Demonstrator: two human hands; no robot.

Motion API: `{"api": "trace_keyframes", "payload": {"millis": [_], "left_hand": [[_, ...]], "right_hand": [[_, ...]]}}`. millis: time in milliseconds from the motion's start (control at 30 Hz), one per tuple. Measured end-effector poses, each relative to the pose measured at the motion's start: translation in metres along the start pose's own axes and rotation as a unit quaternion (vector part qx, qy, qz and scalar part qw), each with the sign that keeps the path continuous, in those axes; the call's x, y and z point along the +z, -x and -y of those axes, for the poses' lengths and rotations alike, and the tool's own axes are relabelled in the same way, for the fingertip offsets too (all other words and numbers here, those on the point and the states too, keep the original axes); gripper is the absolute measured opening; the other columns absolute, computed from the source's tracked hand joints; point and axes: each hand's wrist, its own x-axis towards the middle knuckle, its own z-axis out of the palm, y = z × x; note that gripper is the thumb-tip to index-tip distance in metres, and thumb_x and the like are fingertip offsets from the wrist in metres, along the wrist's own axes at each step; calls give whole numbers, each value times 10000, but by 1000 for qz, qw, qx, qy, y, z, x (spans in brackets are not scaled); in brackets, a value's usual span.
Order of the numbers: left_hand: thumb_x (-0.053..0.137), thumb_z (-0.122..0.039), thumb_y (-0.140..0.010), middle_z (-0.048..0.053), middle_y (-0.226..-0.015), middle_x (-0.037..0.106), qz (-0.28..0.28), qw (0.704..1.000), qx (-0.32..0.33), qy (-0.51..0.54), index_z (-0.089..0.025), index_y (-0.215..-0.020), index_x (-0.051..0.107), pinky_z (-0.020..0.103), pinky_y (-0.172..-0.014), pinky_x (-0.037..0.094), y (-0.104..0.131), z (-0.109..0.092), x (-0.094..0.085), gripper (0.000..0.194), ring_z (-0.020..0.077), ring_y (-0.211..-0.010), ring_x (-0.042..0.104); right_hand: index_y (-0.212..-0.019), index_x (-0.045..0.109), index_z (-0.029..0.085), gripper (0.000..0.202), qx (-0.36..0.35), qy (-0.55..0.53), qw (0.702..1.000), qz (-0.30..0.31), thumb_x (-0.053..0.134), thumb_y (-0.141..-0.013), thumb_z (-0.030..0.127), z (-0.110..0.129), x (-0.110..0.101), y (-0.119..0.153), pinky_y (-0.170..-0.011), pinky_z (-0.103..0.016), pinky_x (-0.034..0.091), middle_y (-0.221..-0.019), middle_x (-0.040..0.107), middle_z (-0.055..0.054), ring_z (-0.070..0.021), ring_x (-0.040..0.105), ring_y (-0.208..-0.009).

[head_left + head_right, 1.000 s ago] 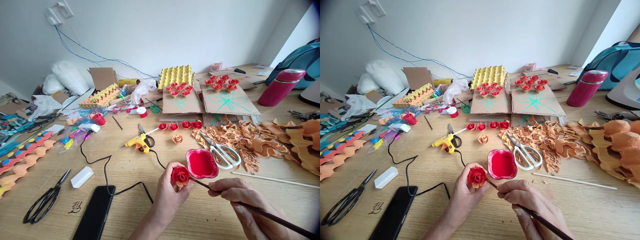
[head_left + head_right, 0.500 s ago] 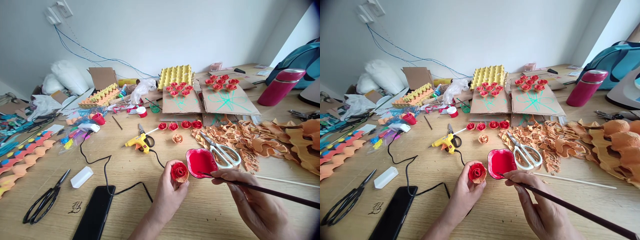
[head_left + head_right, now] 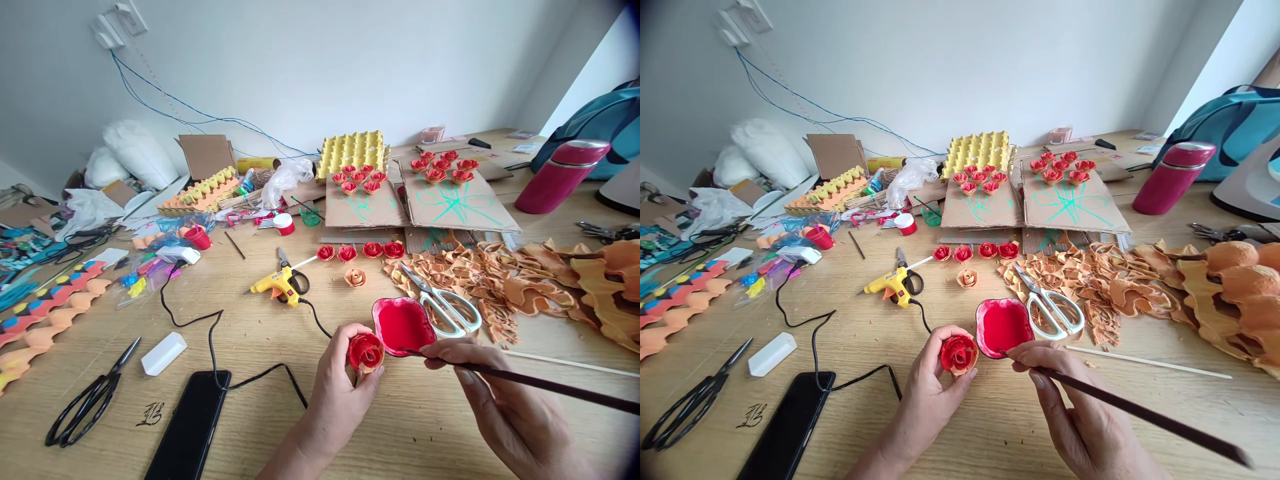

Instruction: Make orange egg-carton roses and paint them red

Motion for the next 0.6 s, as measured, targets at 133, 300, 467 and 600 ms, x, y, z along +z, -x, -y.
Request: {"api": "trace_keyframes", "payload": {"millis": [133, 300, 467, 600], "left_hand": [[670, -39, -817, 29, -1068, 715, 16, 999, -20, 31, -221, -1135, 634, 264, -865, 559, 0, -2, 0, 368, 181, -963, 692], [670, -41, -812, 32, -1080, 724, 31, 998, -28, 51, -214, -1144, 633, 276, -891, 556, 0, -1, 0, 376, 183, -975, 696], [667, -64, -826, 45, -1126, 725, 60, 995, -32, 69, -214, -1189, 617, 304, -927, 558, 1, 0, 0, 396, 199, -1020, 706], [682, -91, -838, 51, -1117, 727, 63, 996, -29, 54, -209, -1184, 619, 308, -907, 553, 3, 1, -1, 372, 205, -1010, 699]], "right_hand": [[-1203, 644, 251, 209, -15, -44, 999, -16, 468, -1097, 212, 8, -7, 0, -979, -211, 618, -1115, 804, -66, -172, 796, -1092], [-1258, 628, 260, 224, -64, -118, 990, 48, 471, -1104, 221, 6, -8, 0, -949, -278, 656, -1170, 815, -102, -224, 806, -1129], [-1234, 716, 280, 210, -30, -161, 984, 67, 611, -1054, 297, -7, -3, 7, -958, -325, 665, -1216, 824, -97, -267, 805, -1132], [-1245, 706, 297, 222, -15, -157, 984, 89, 610, -1050, 253, -9, -1, 8, -1004, -306, 640, -1237, 816, -73, -241, 792, -1165]]}}
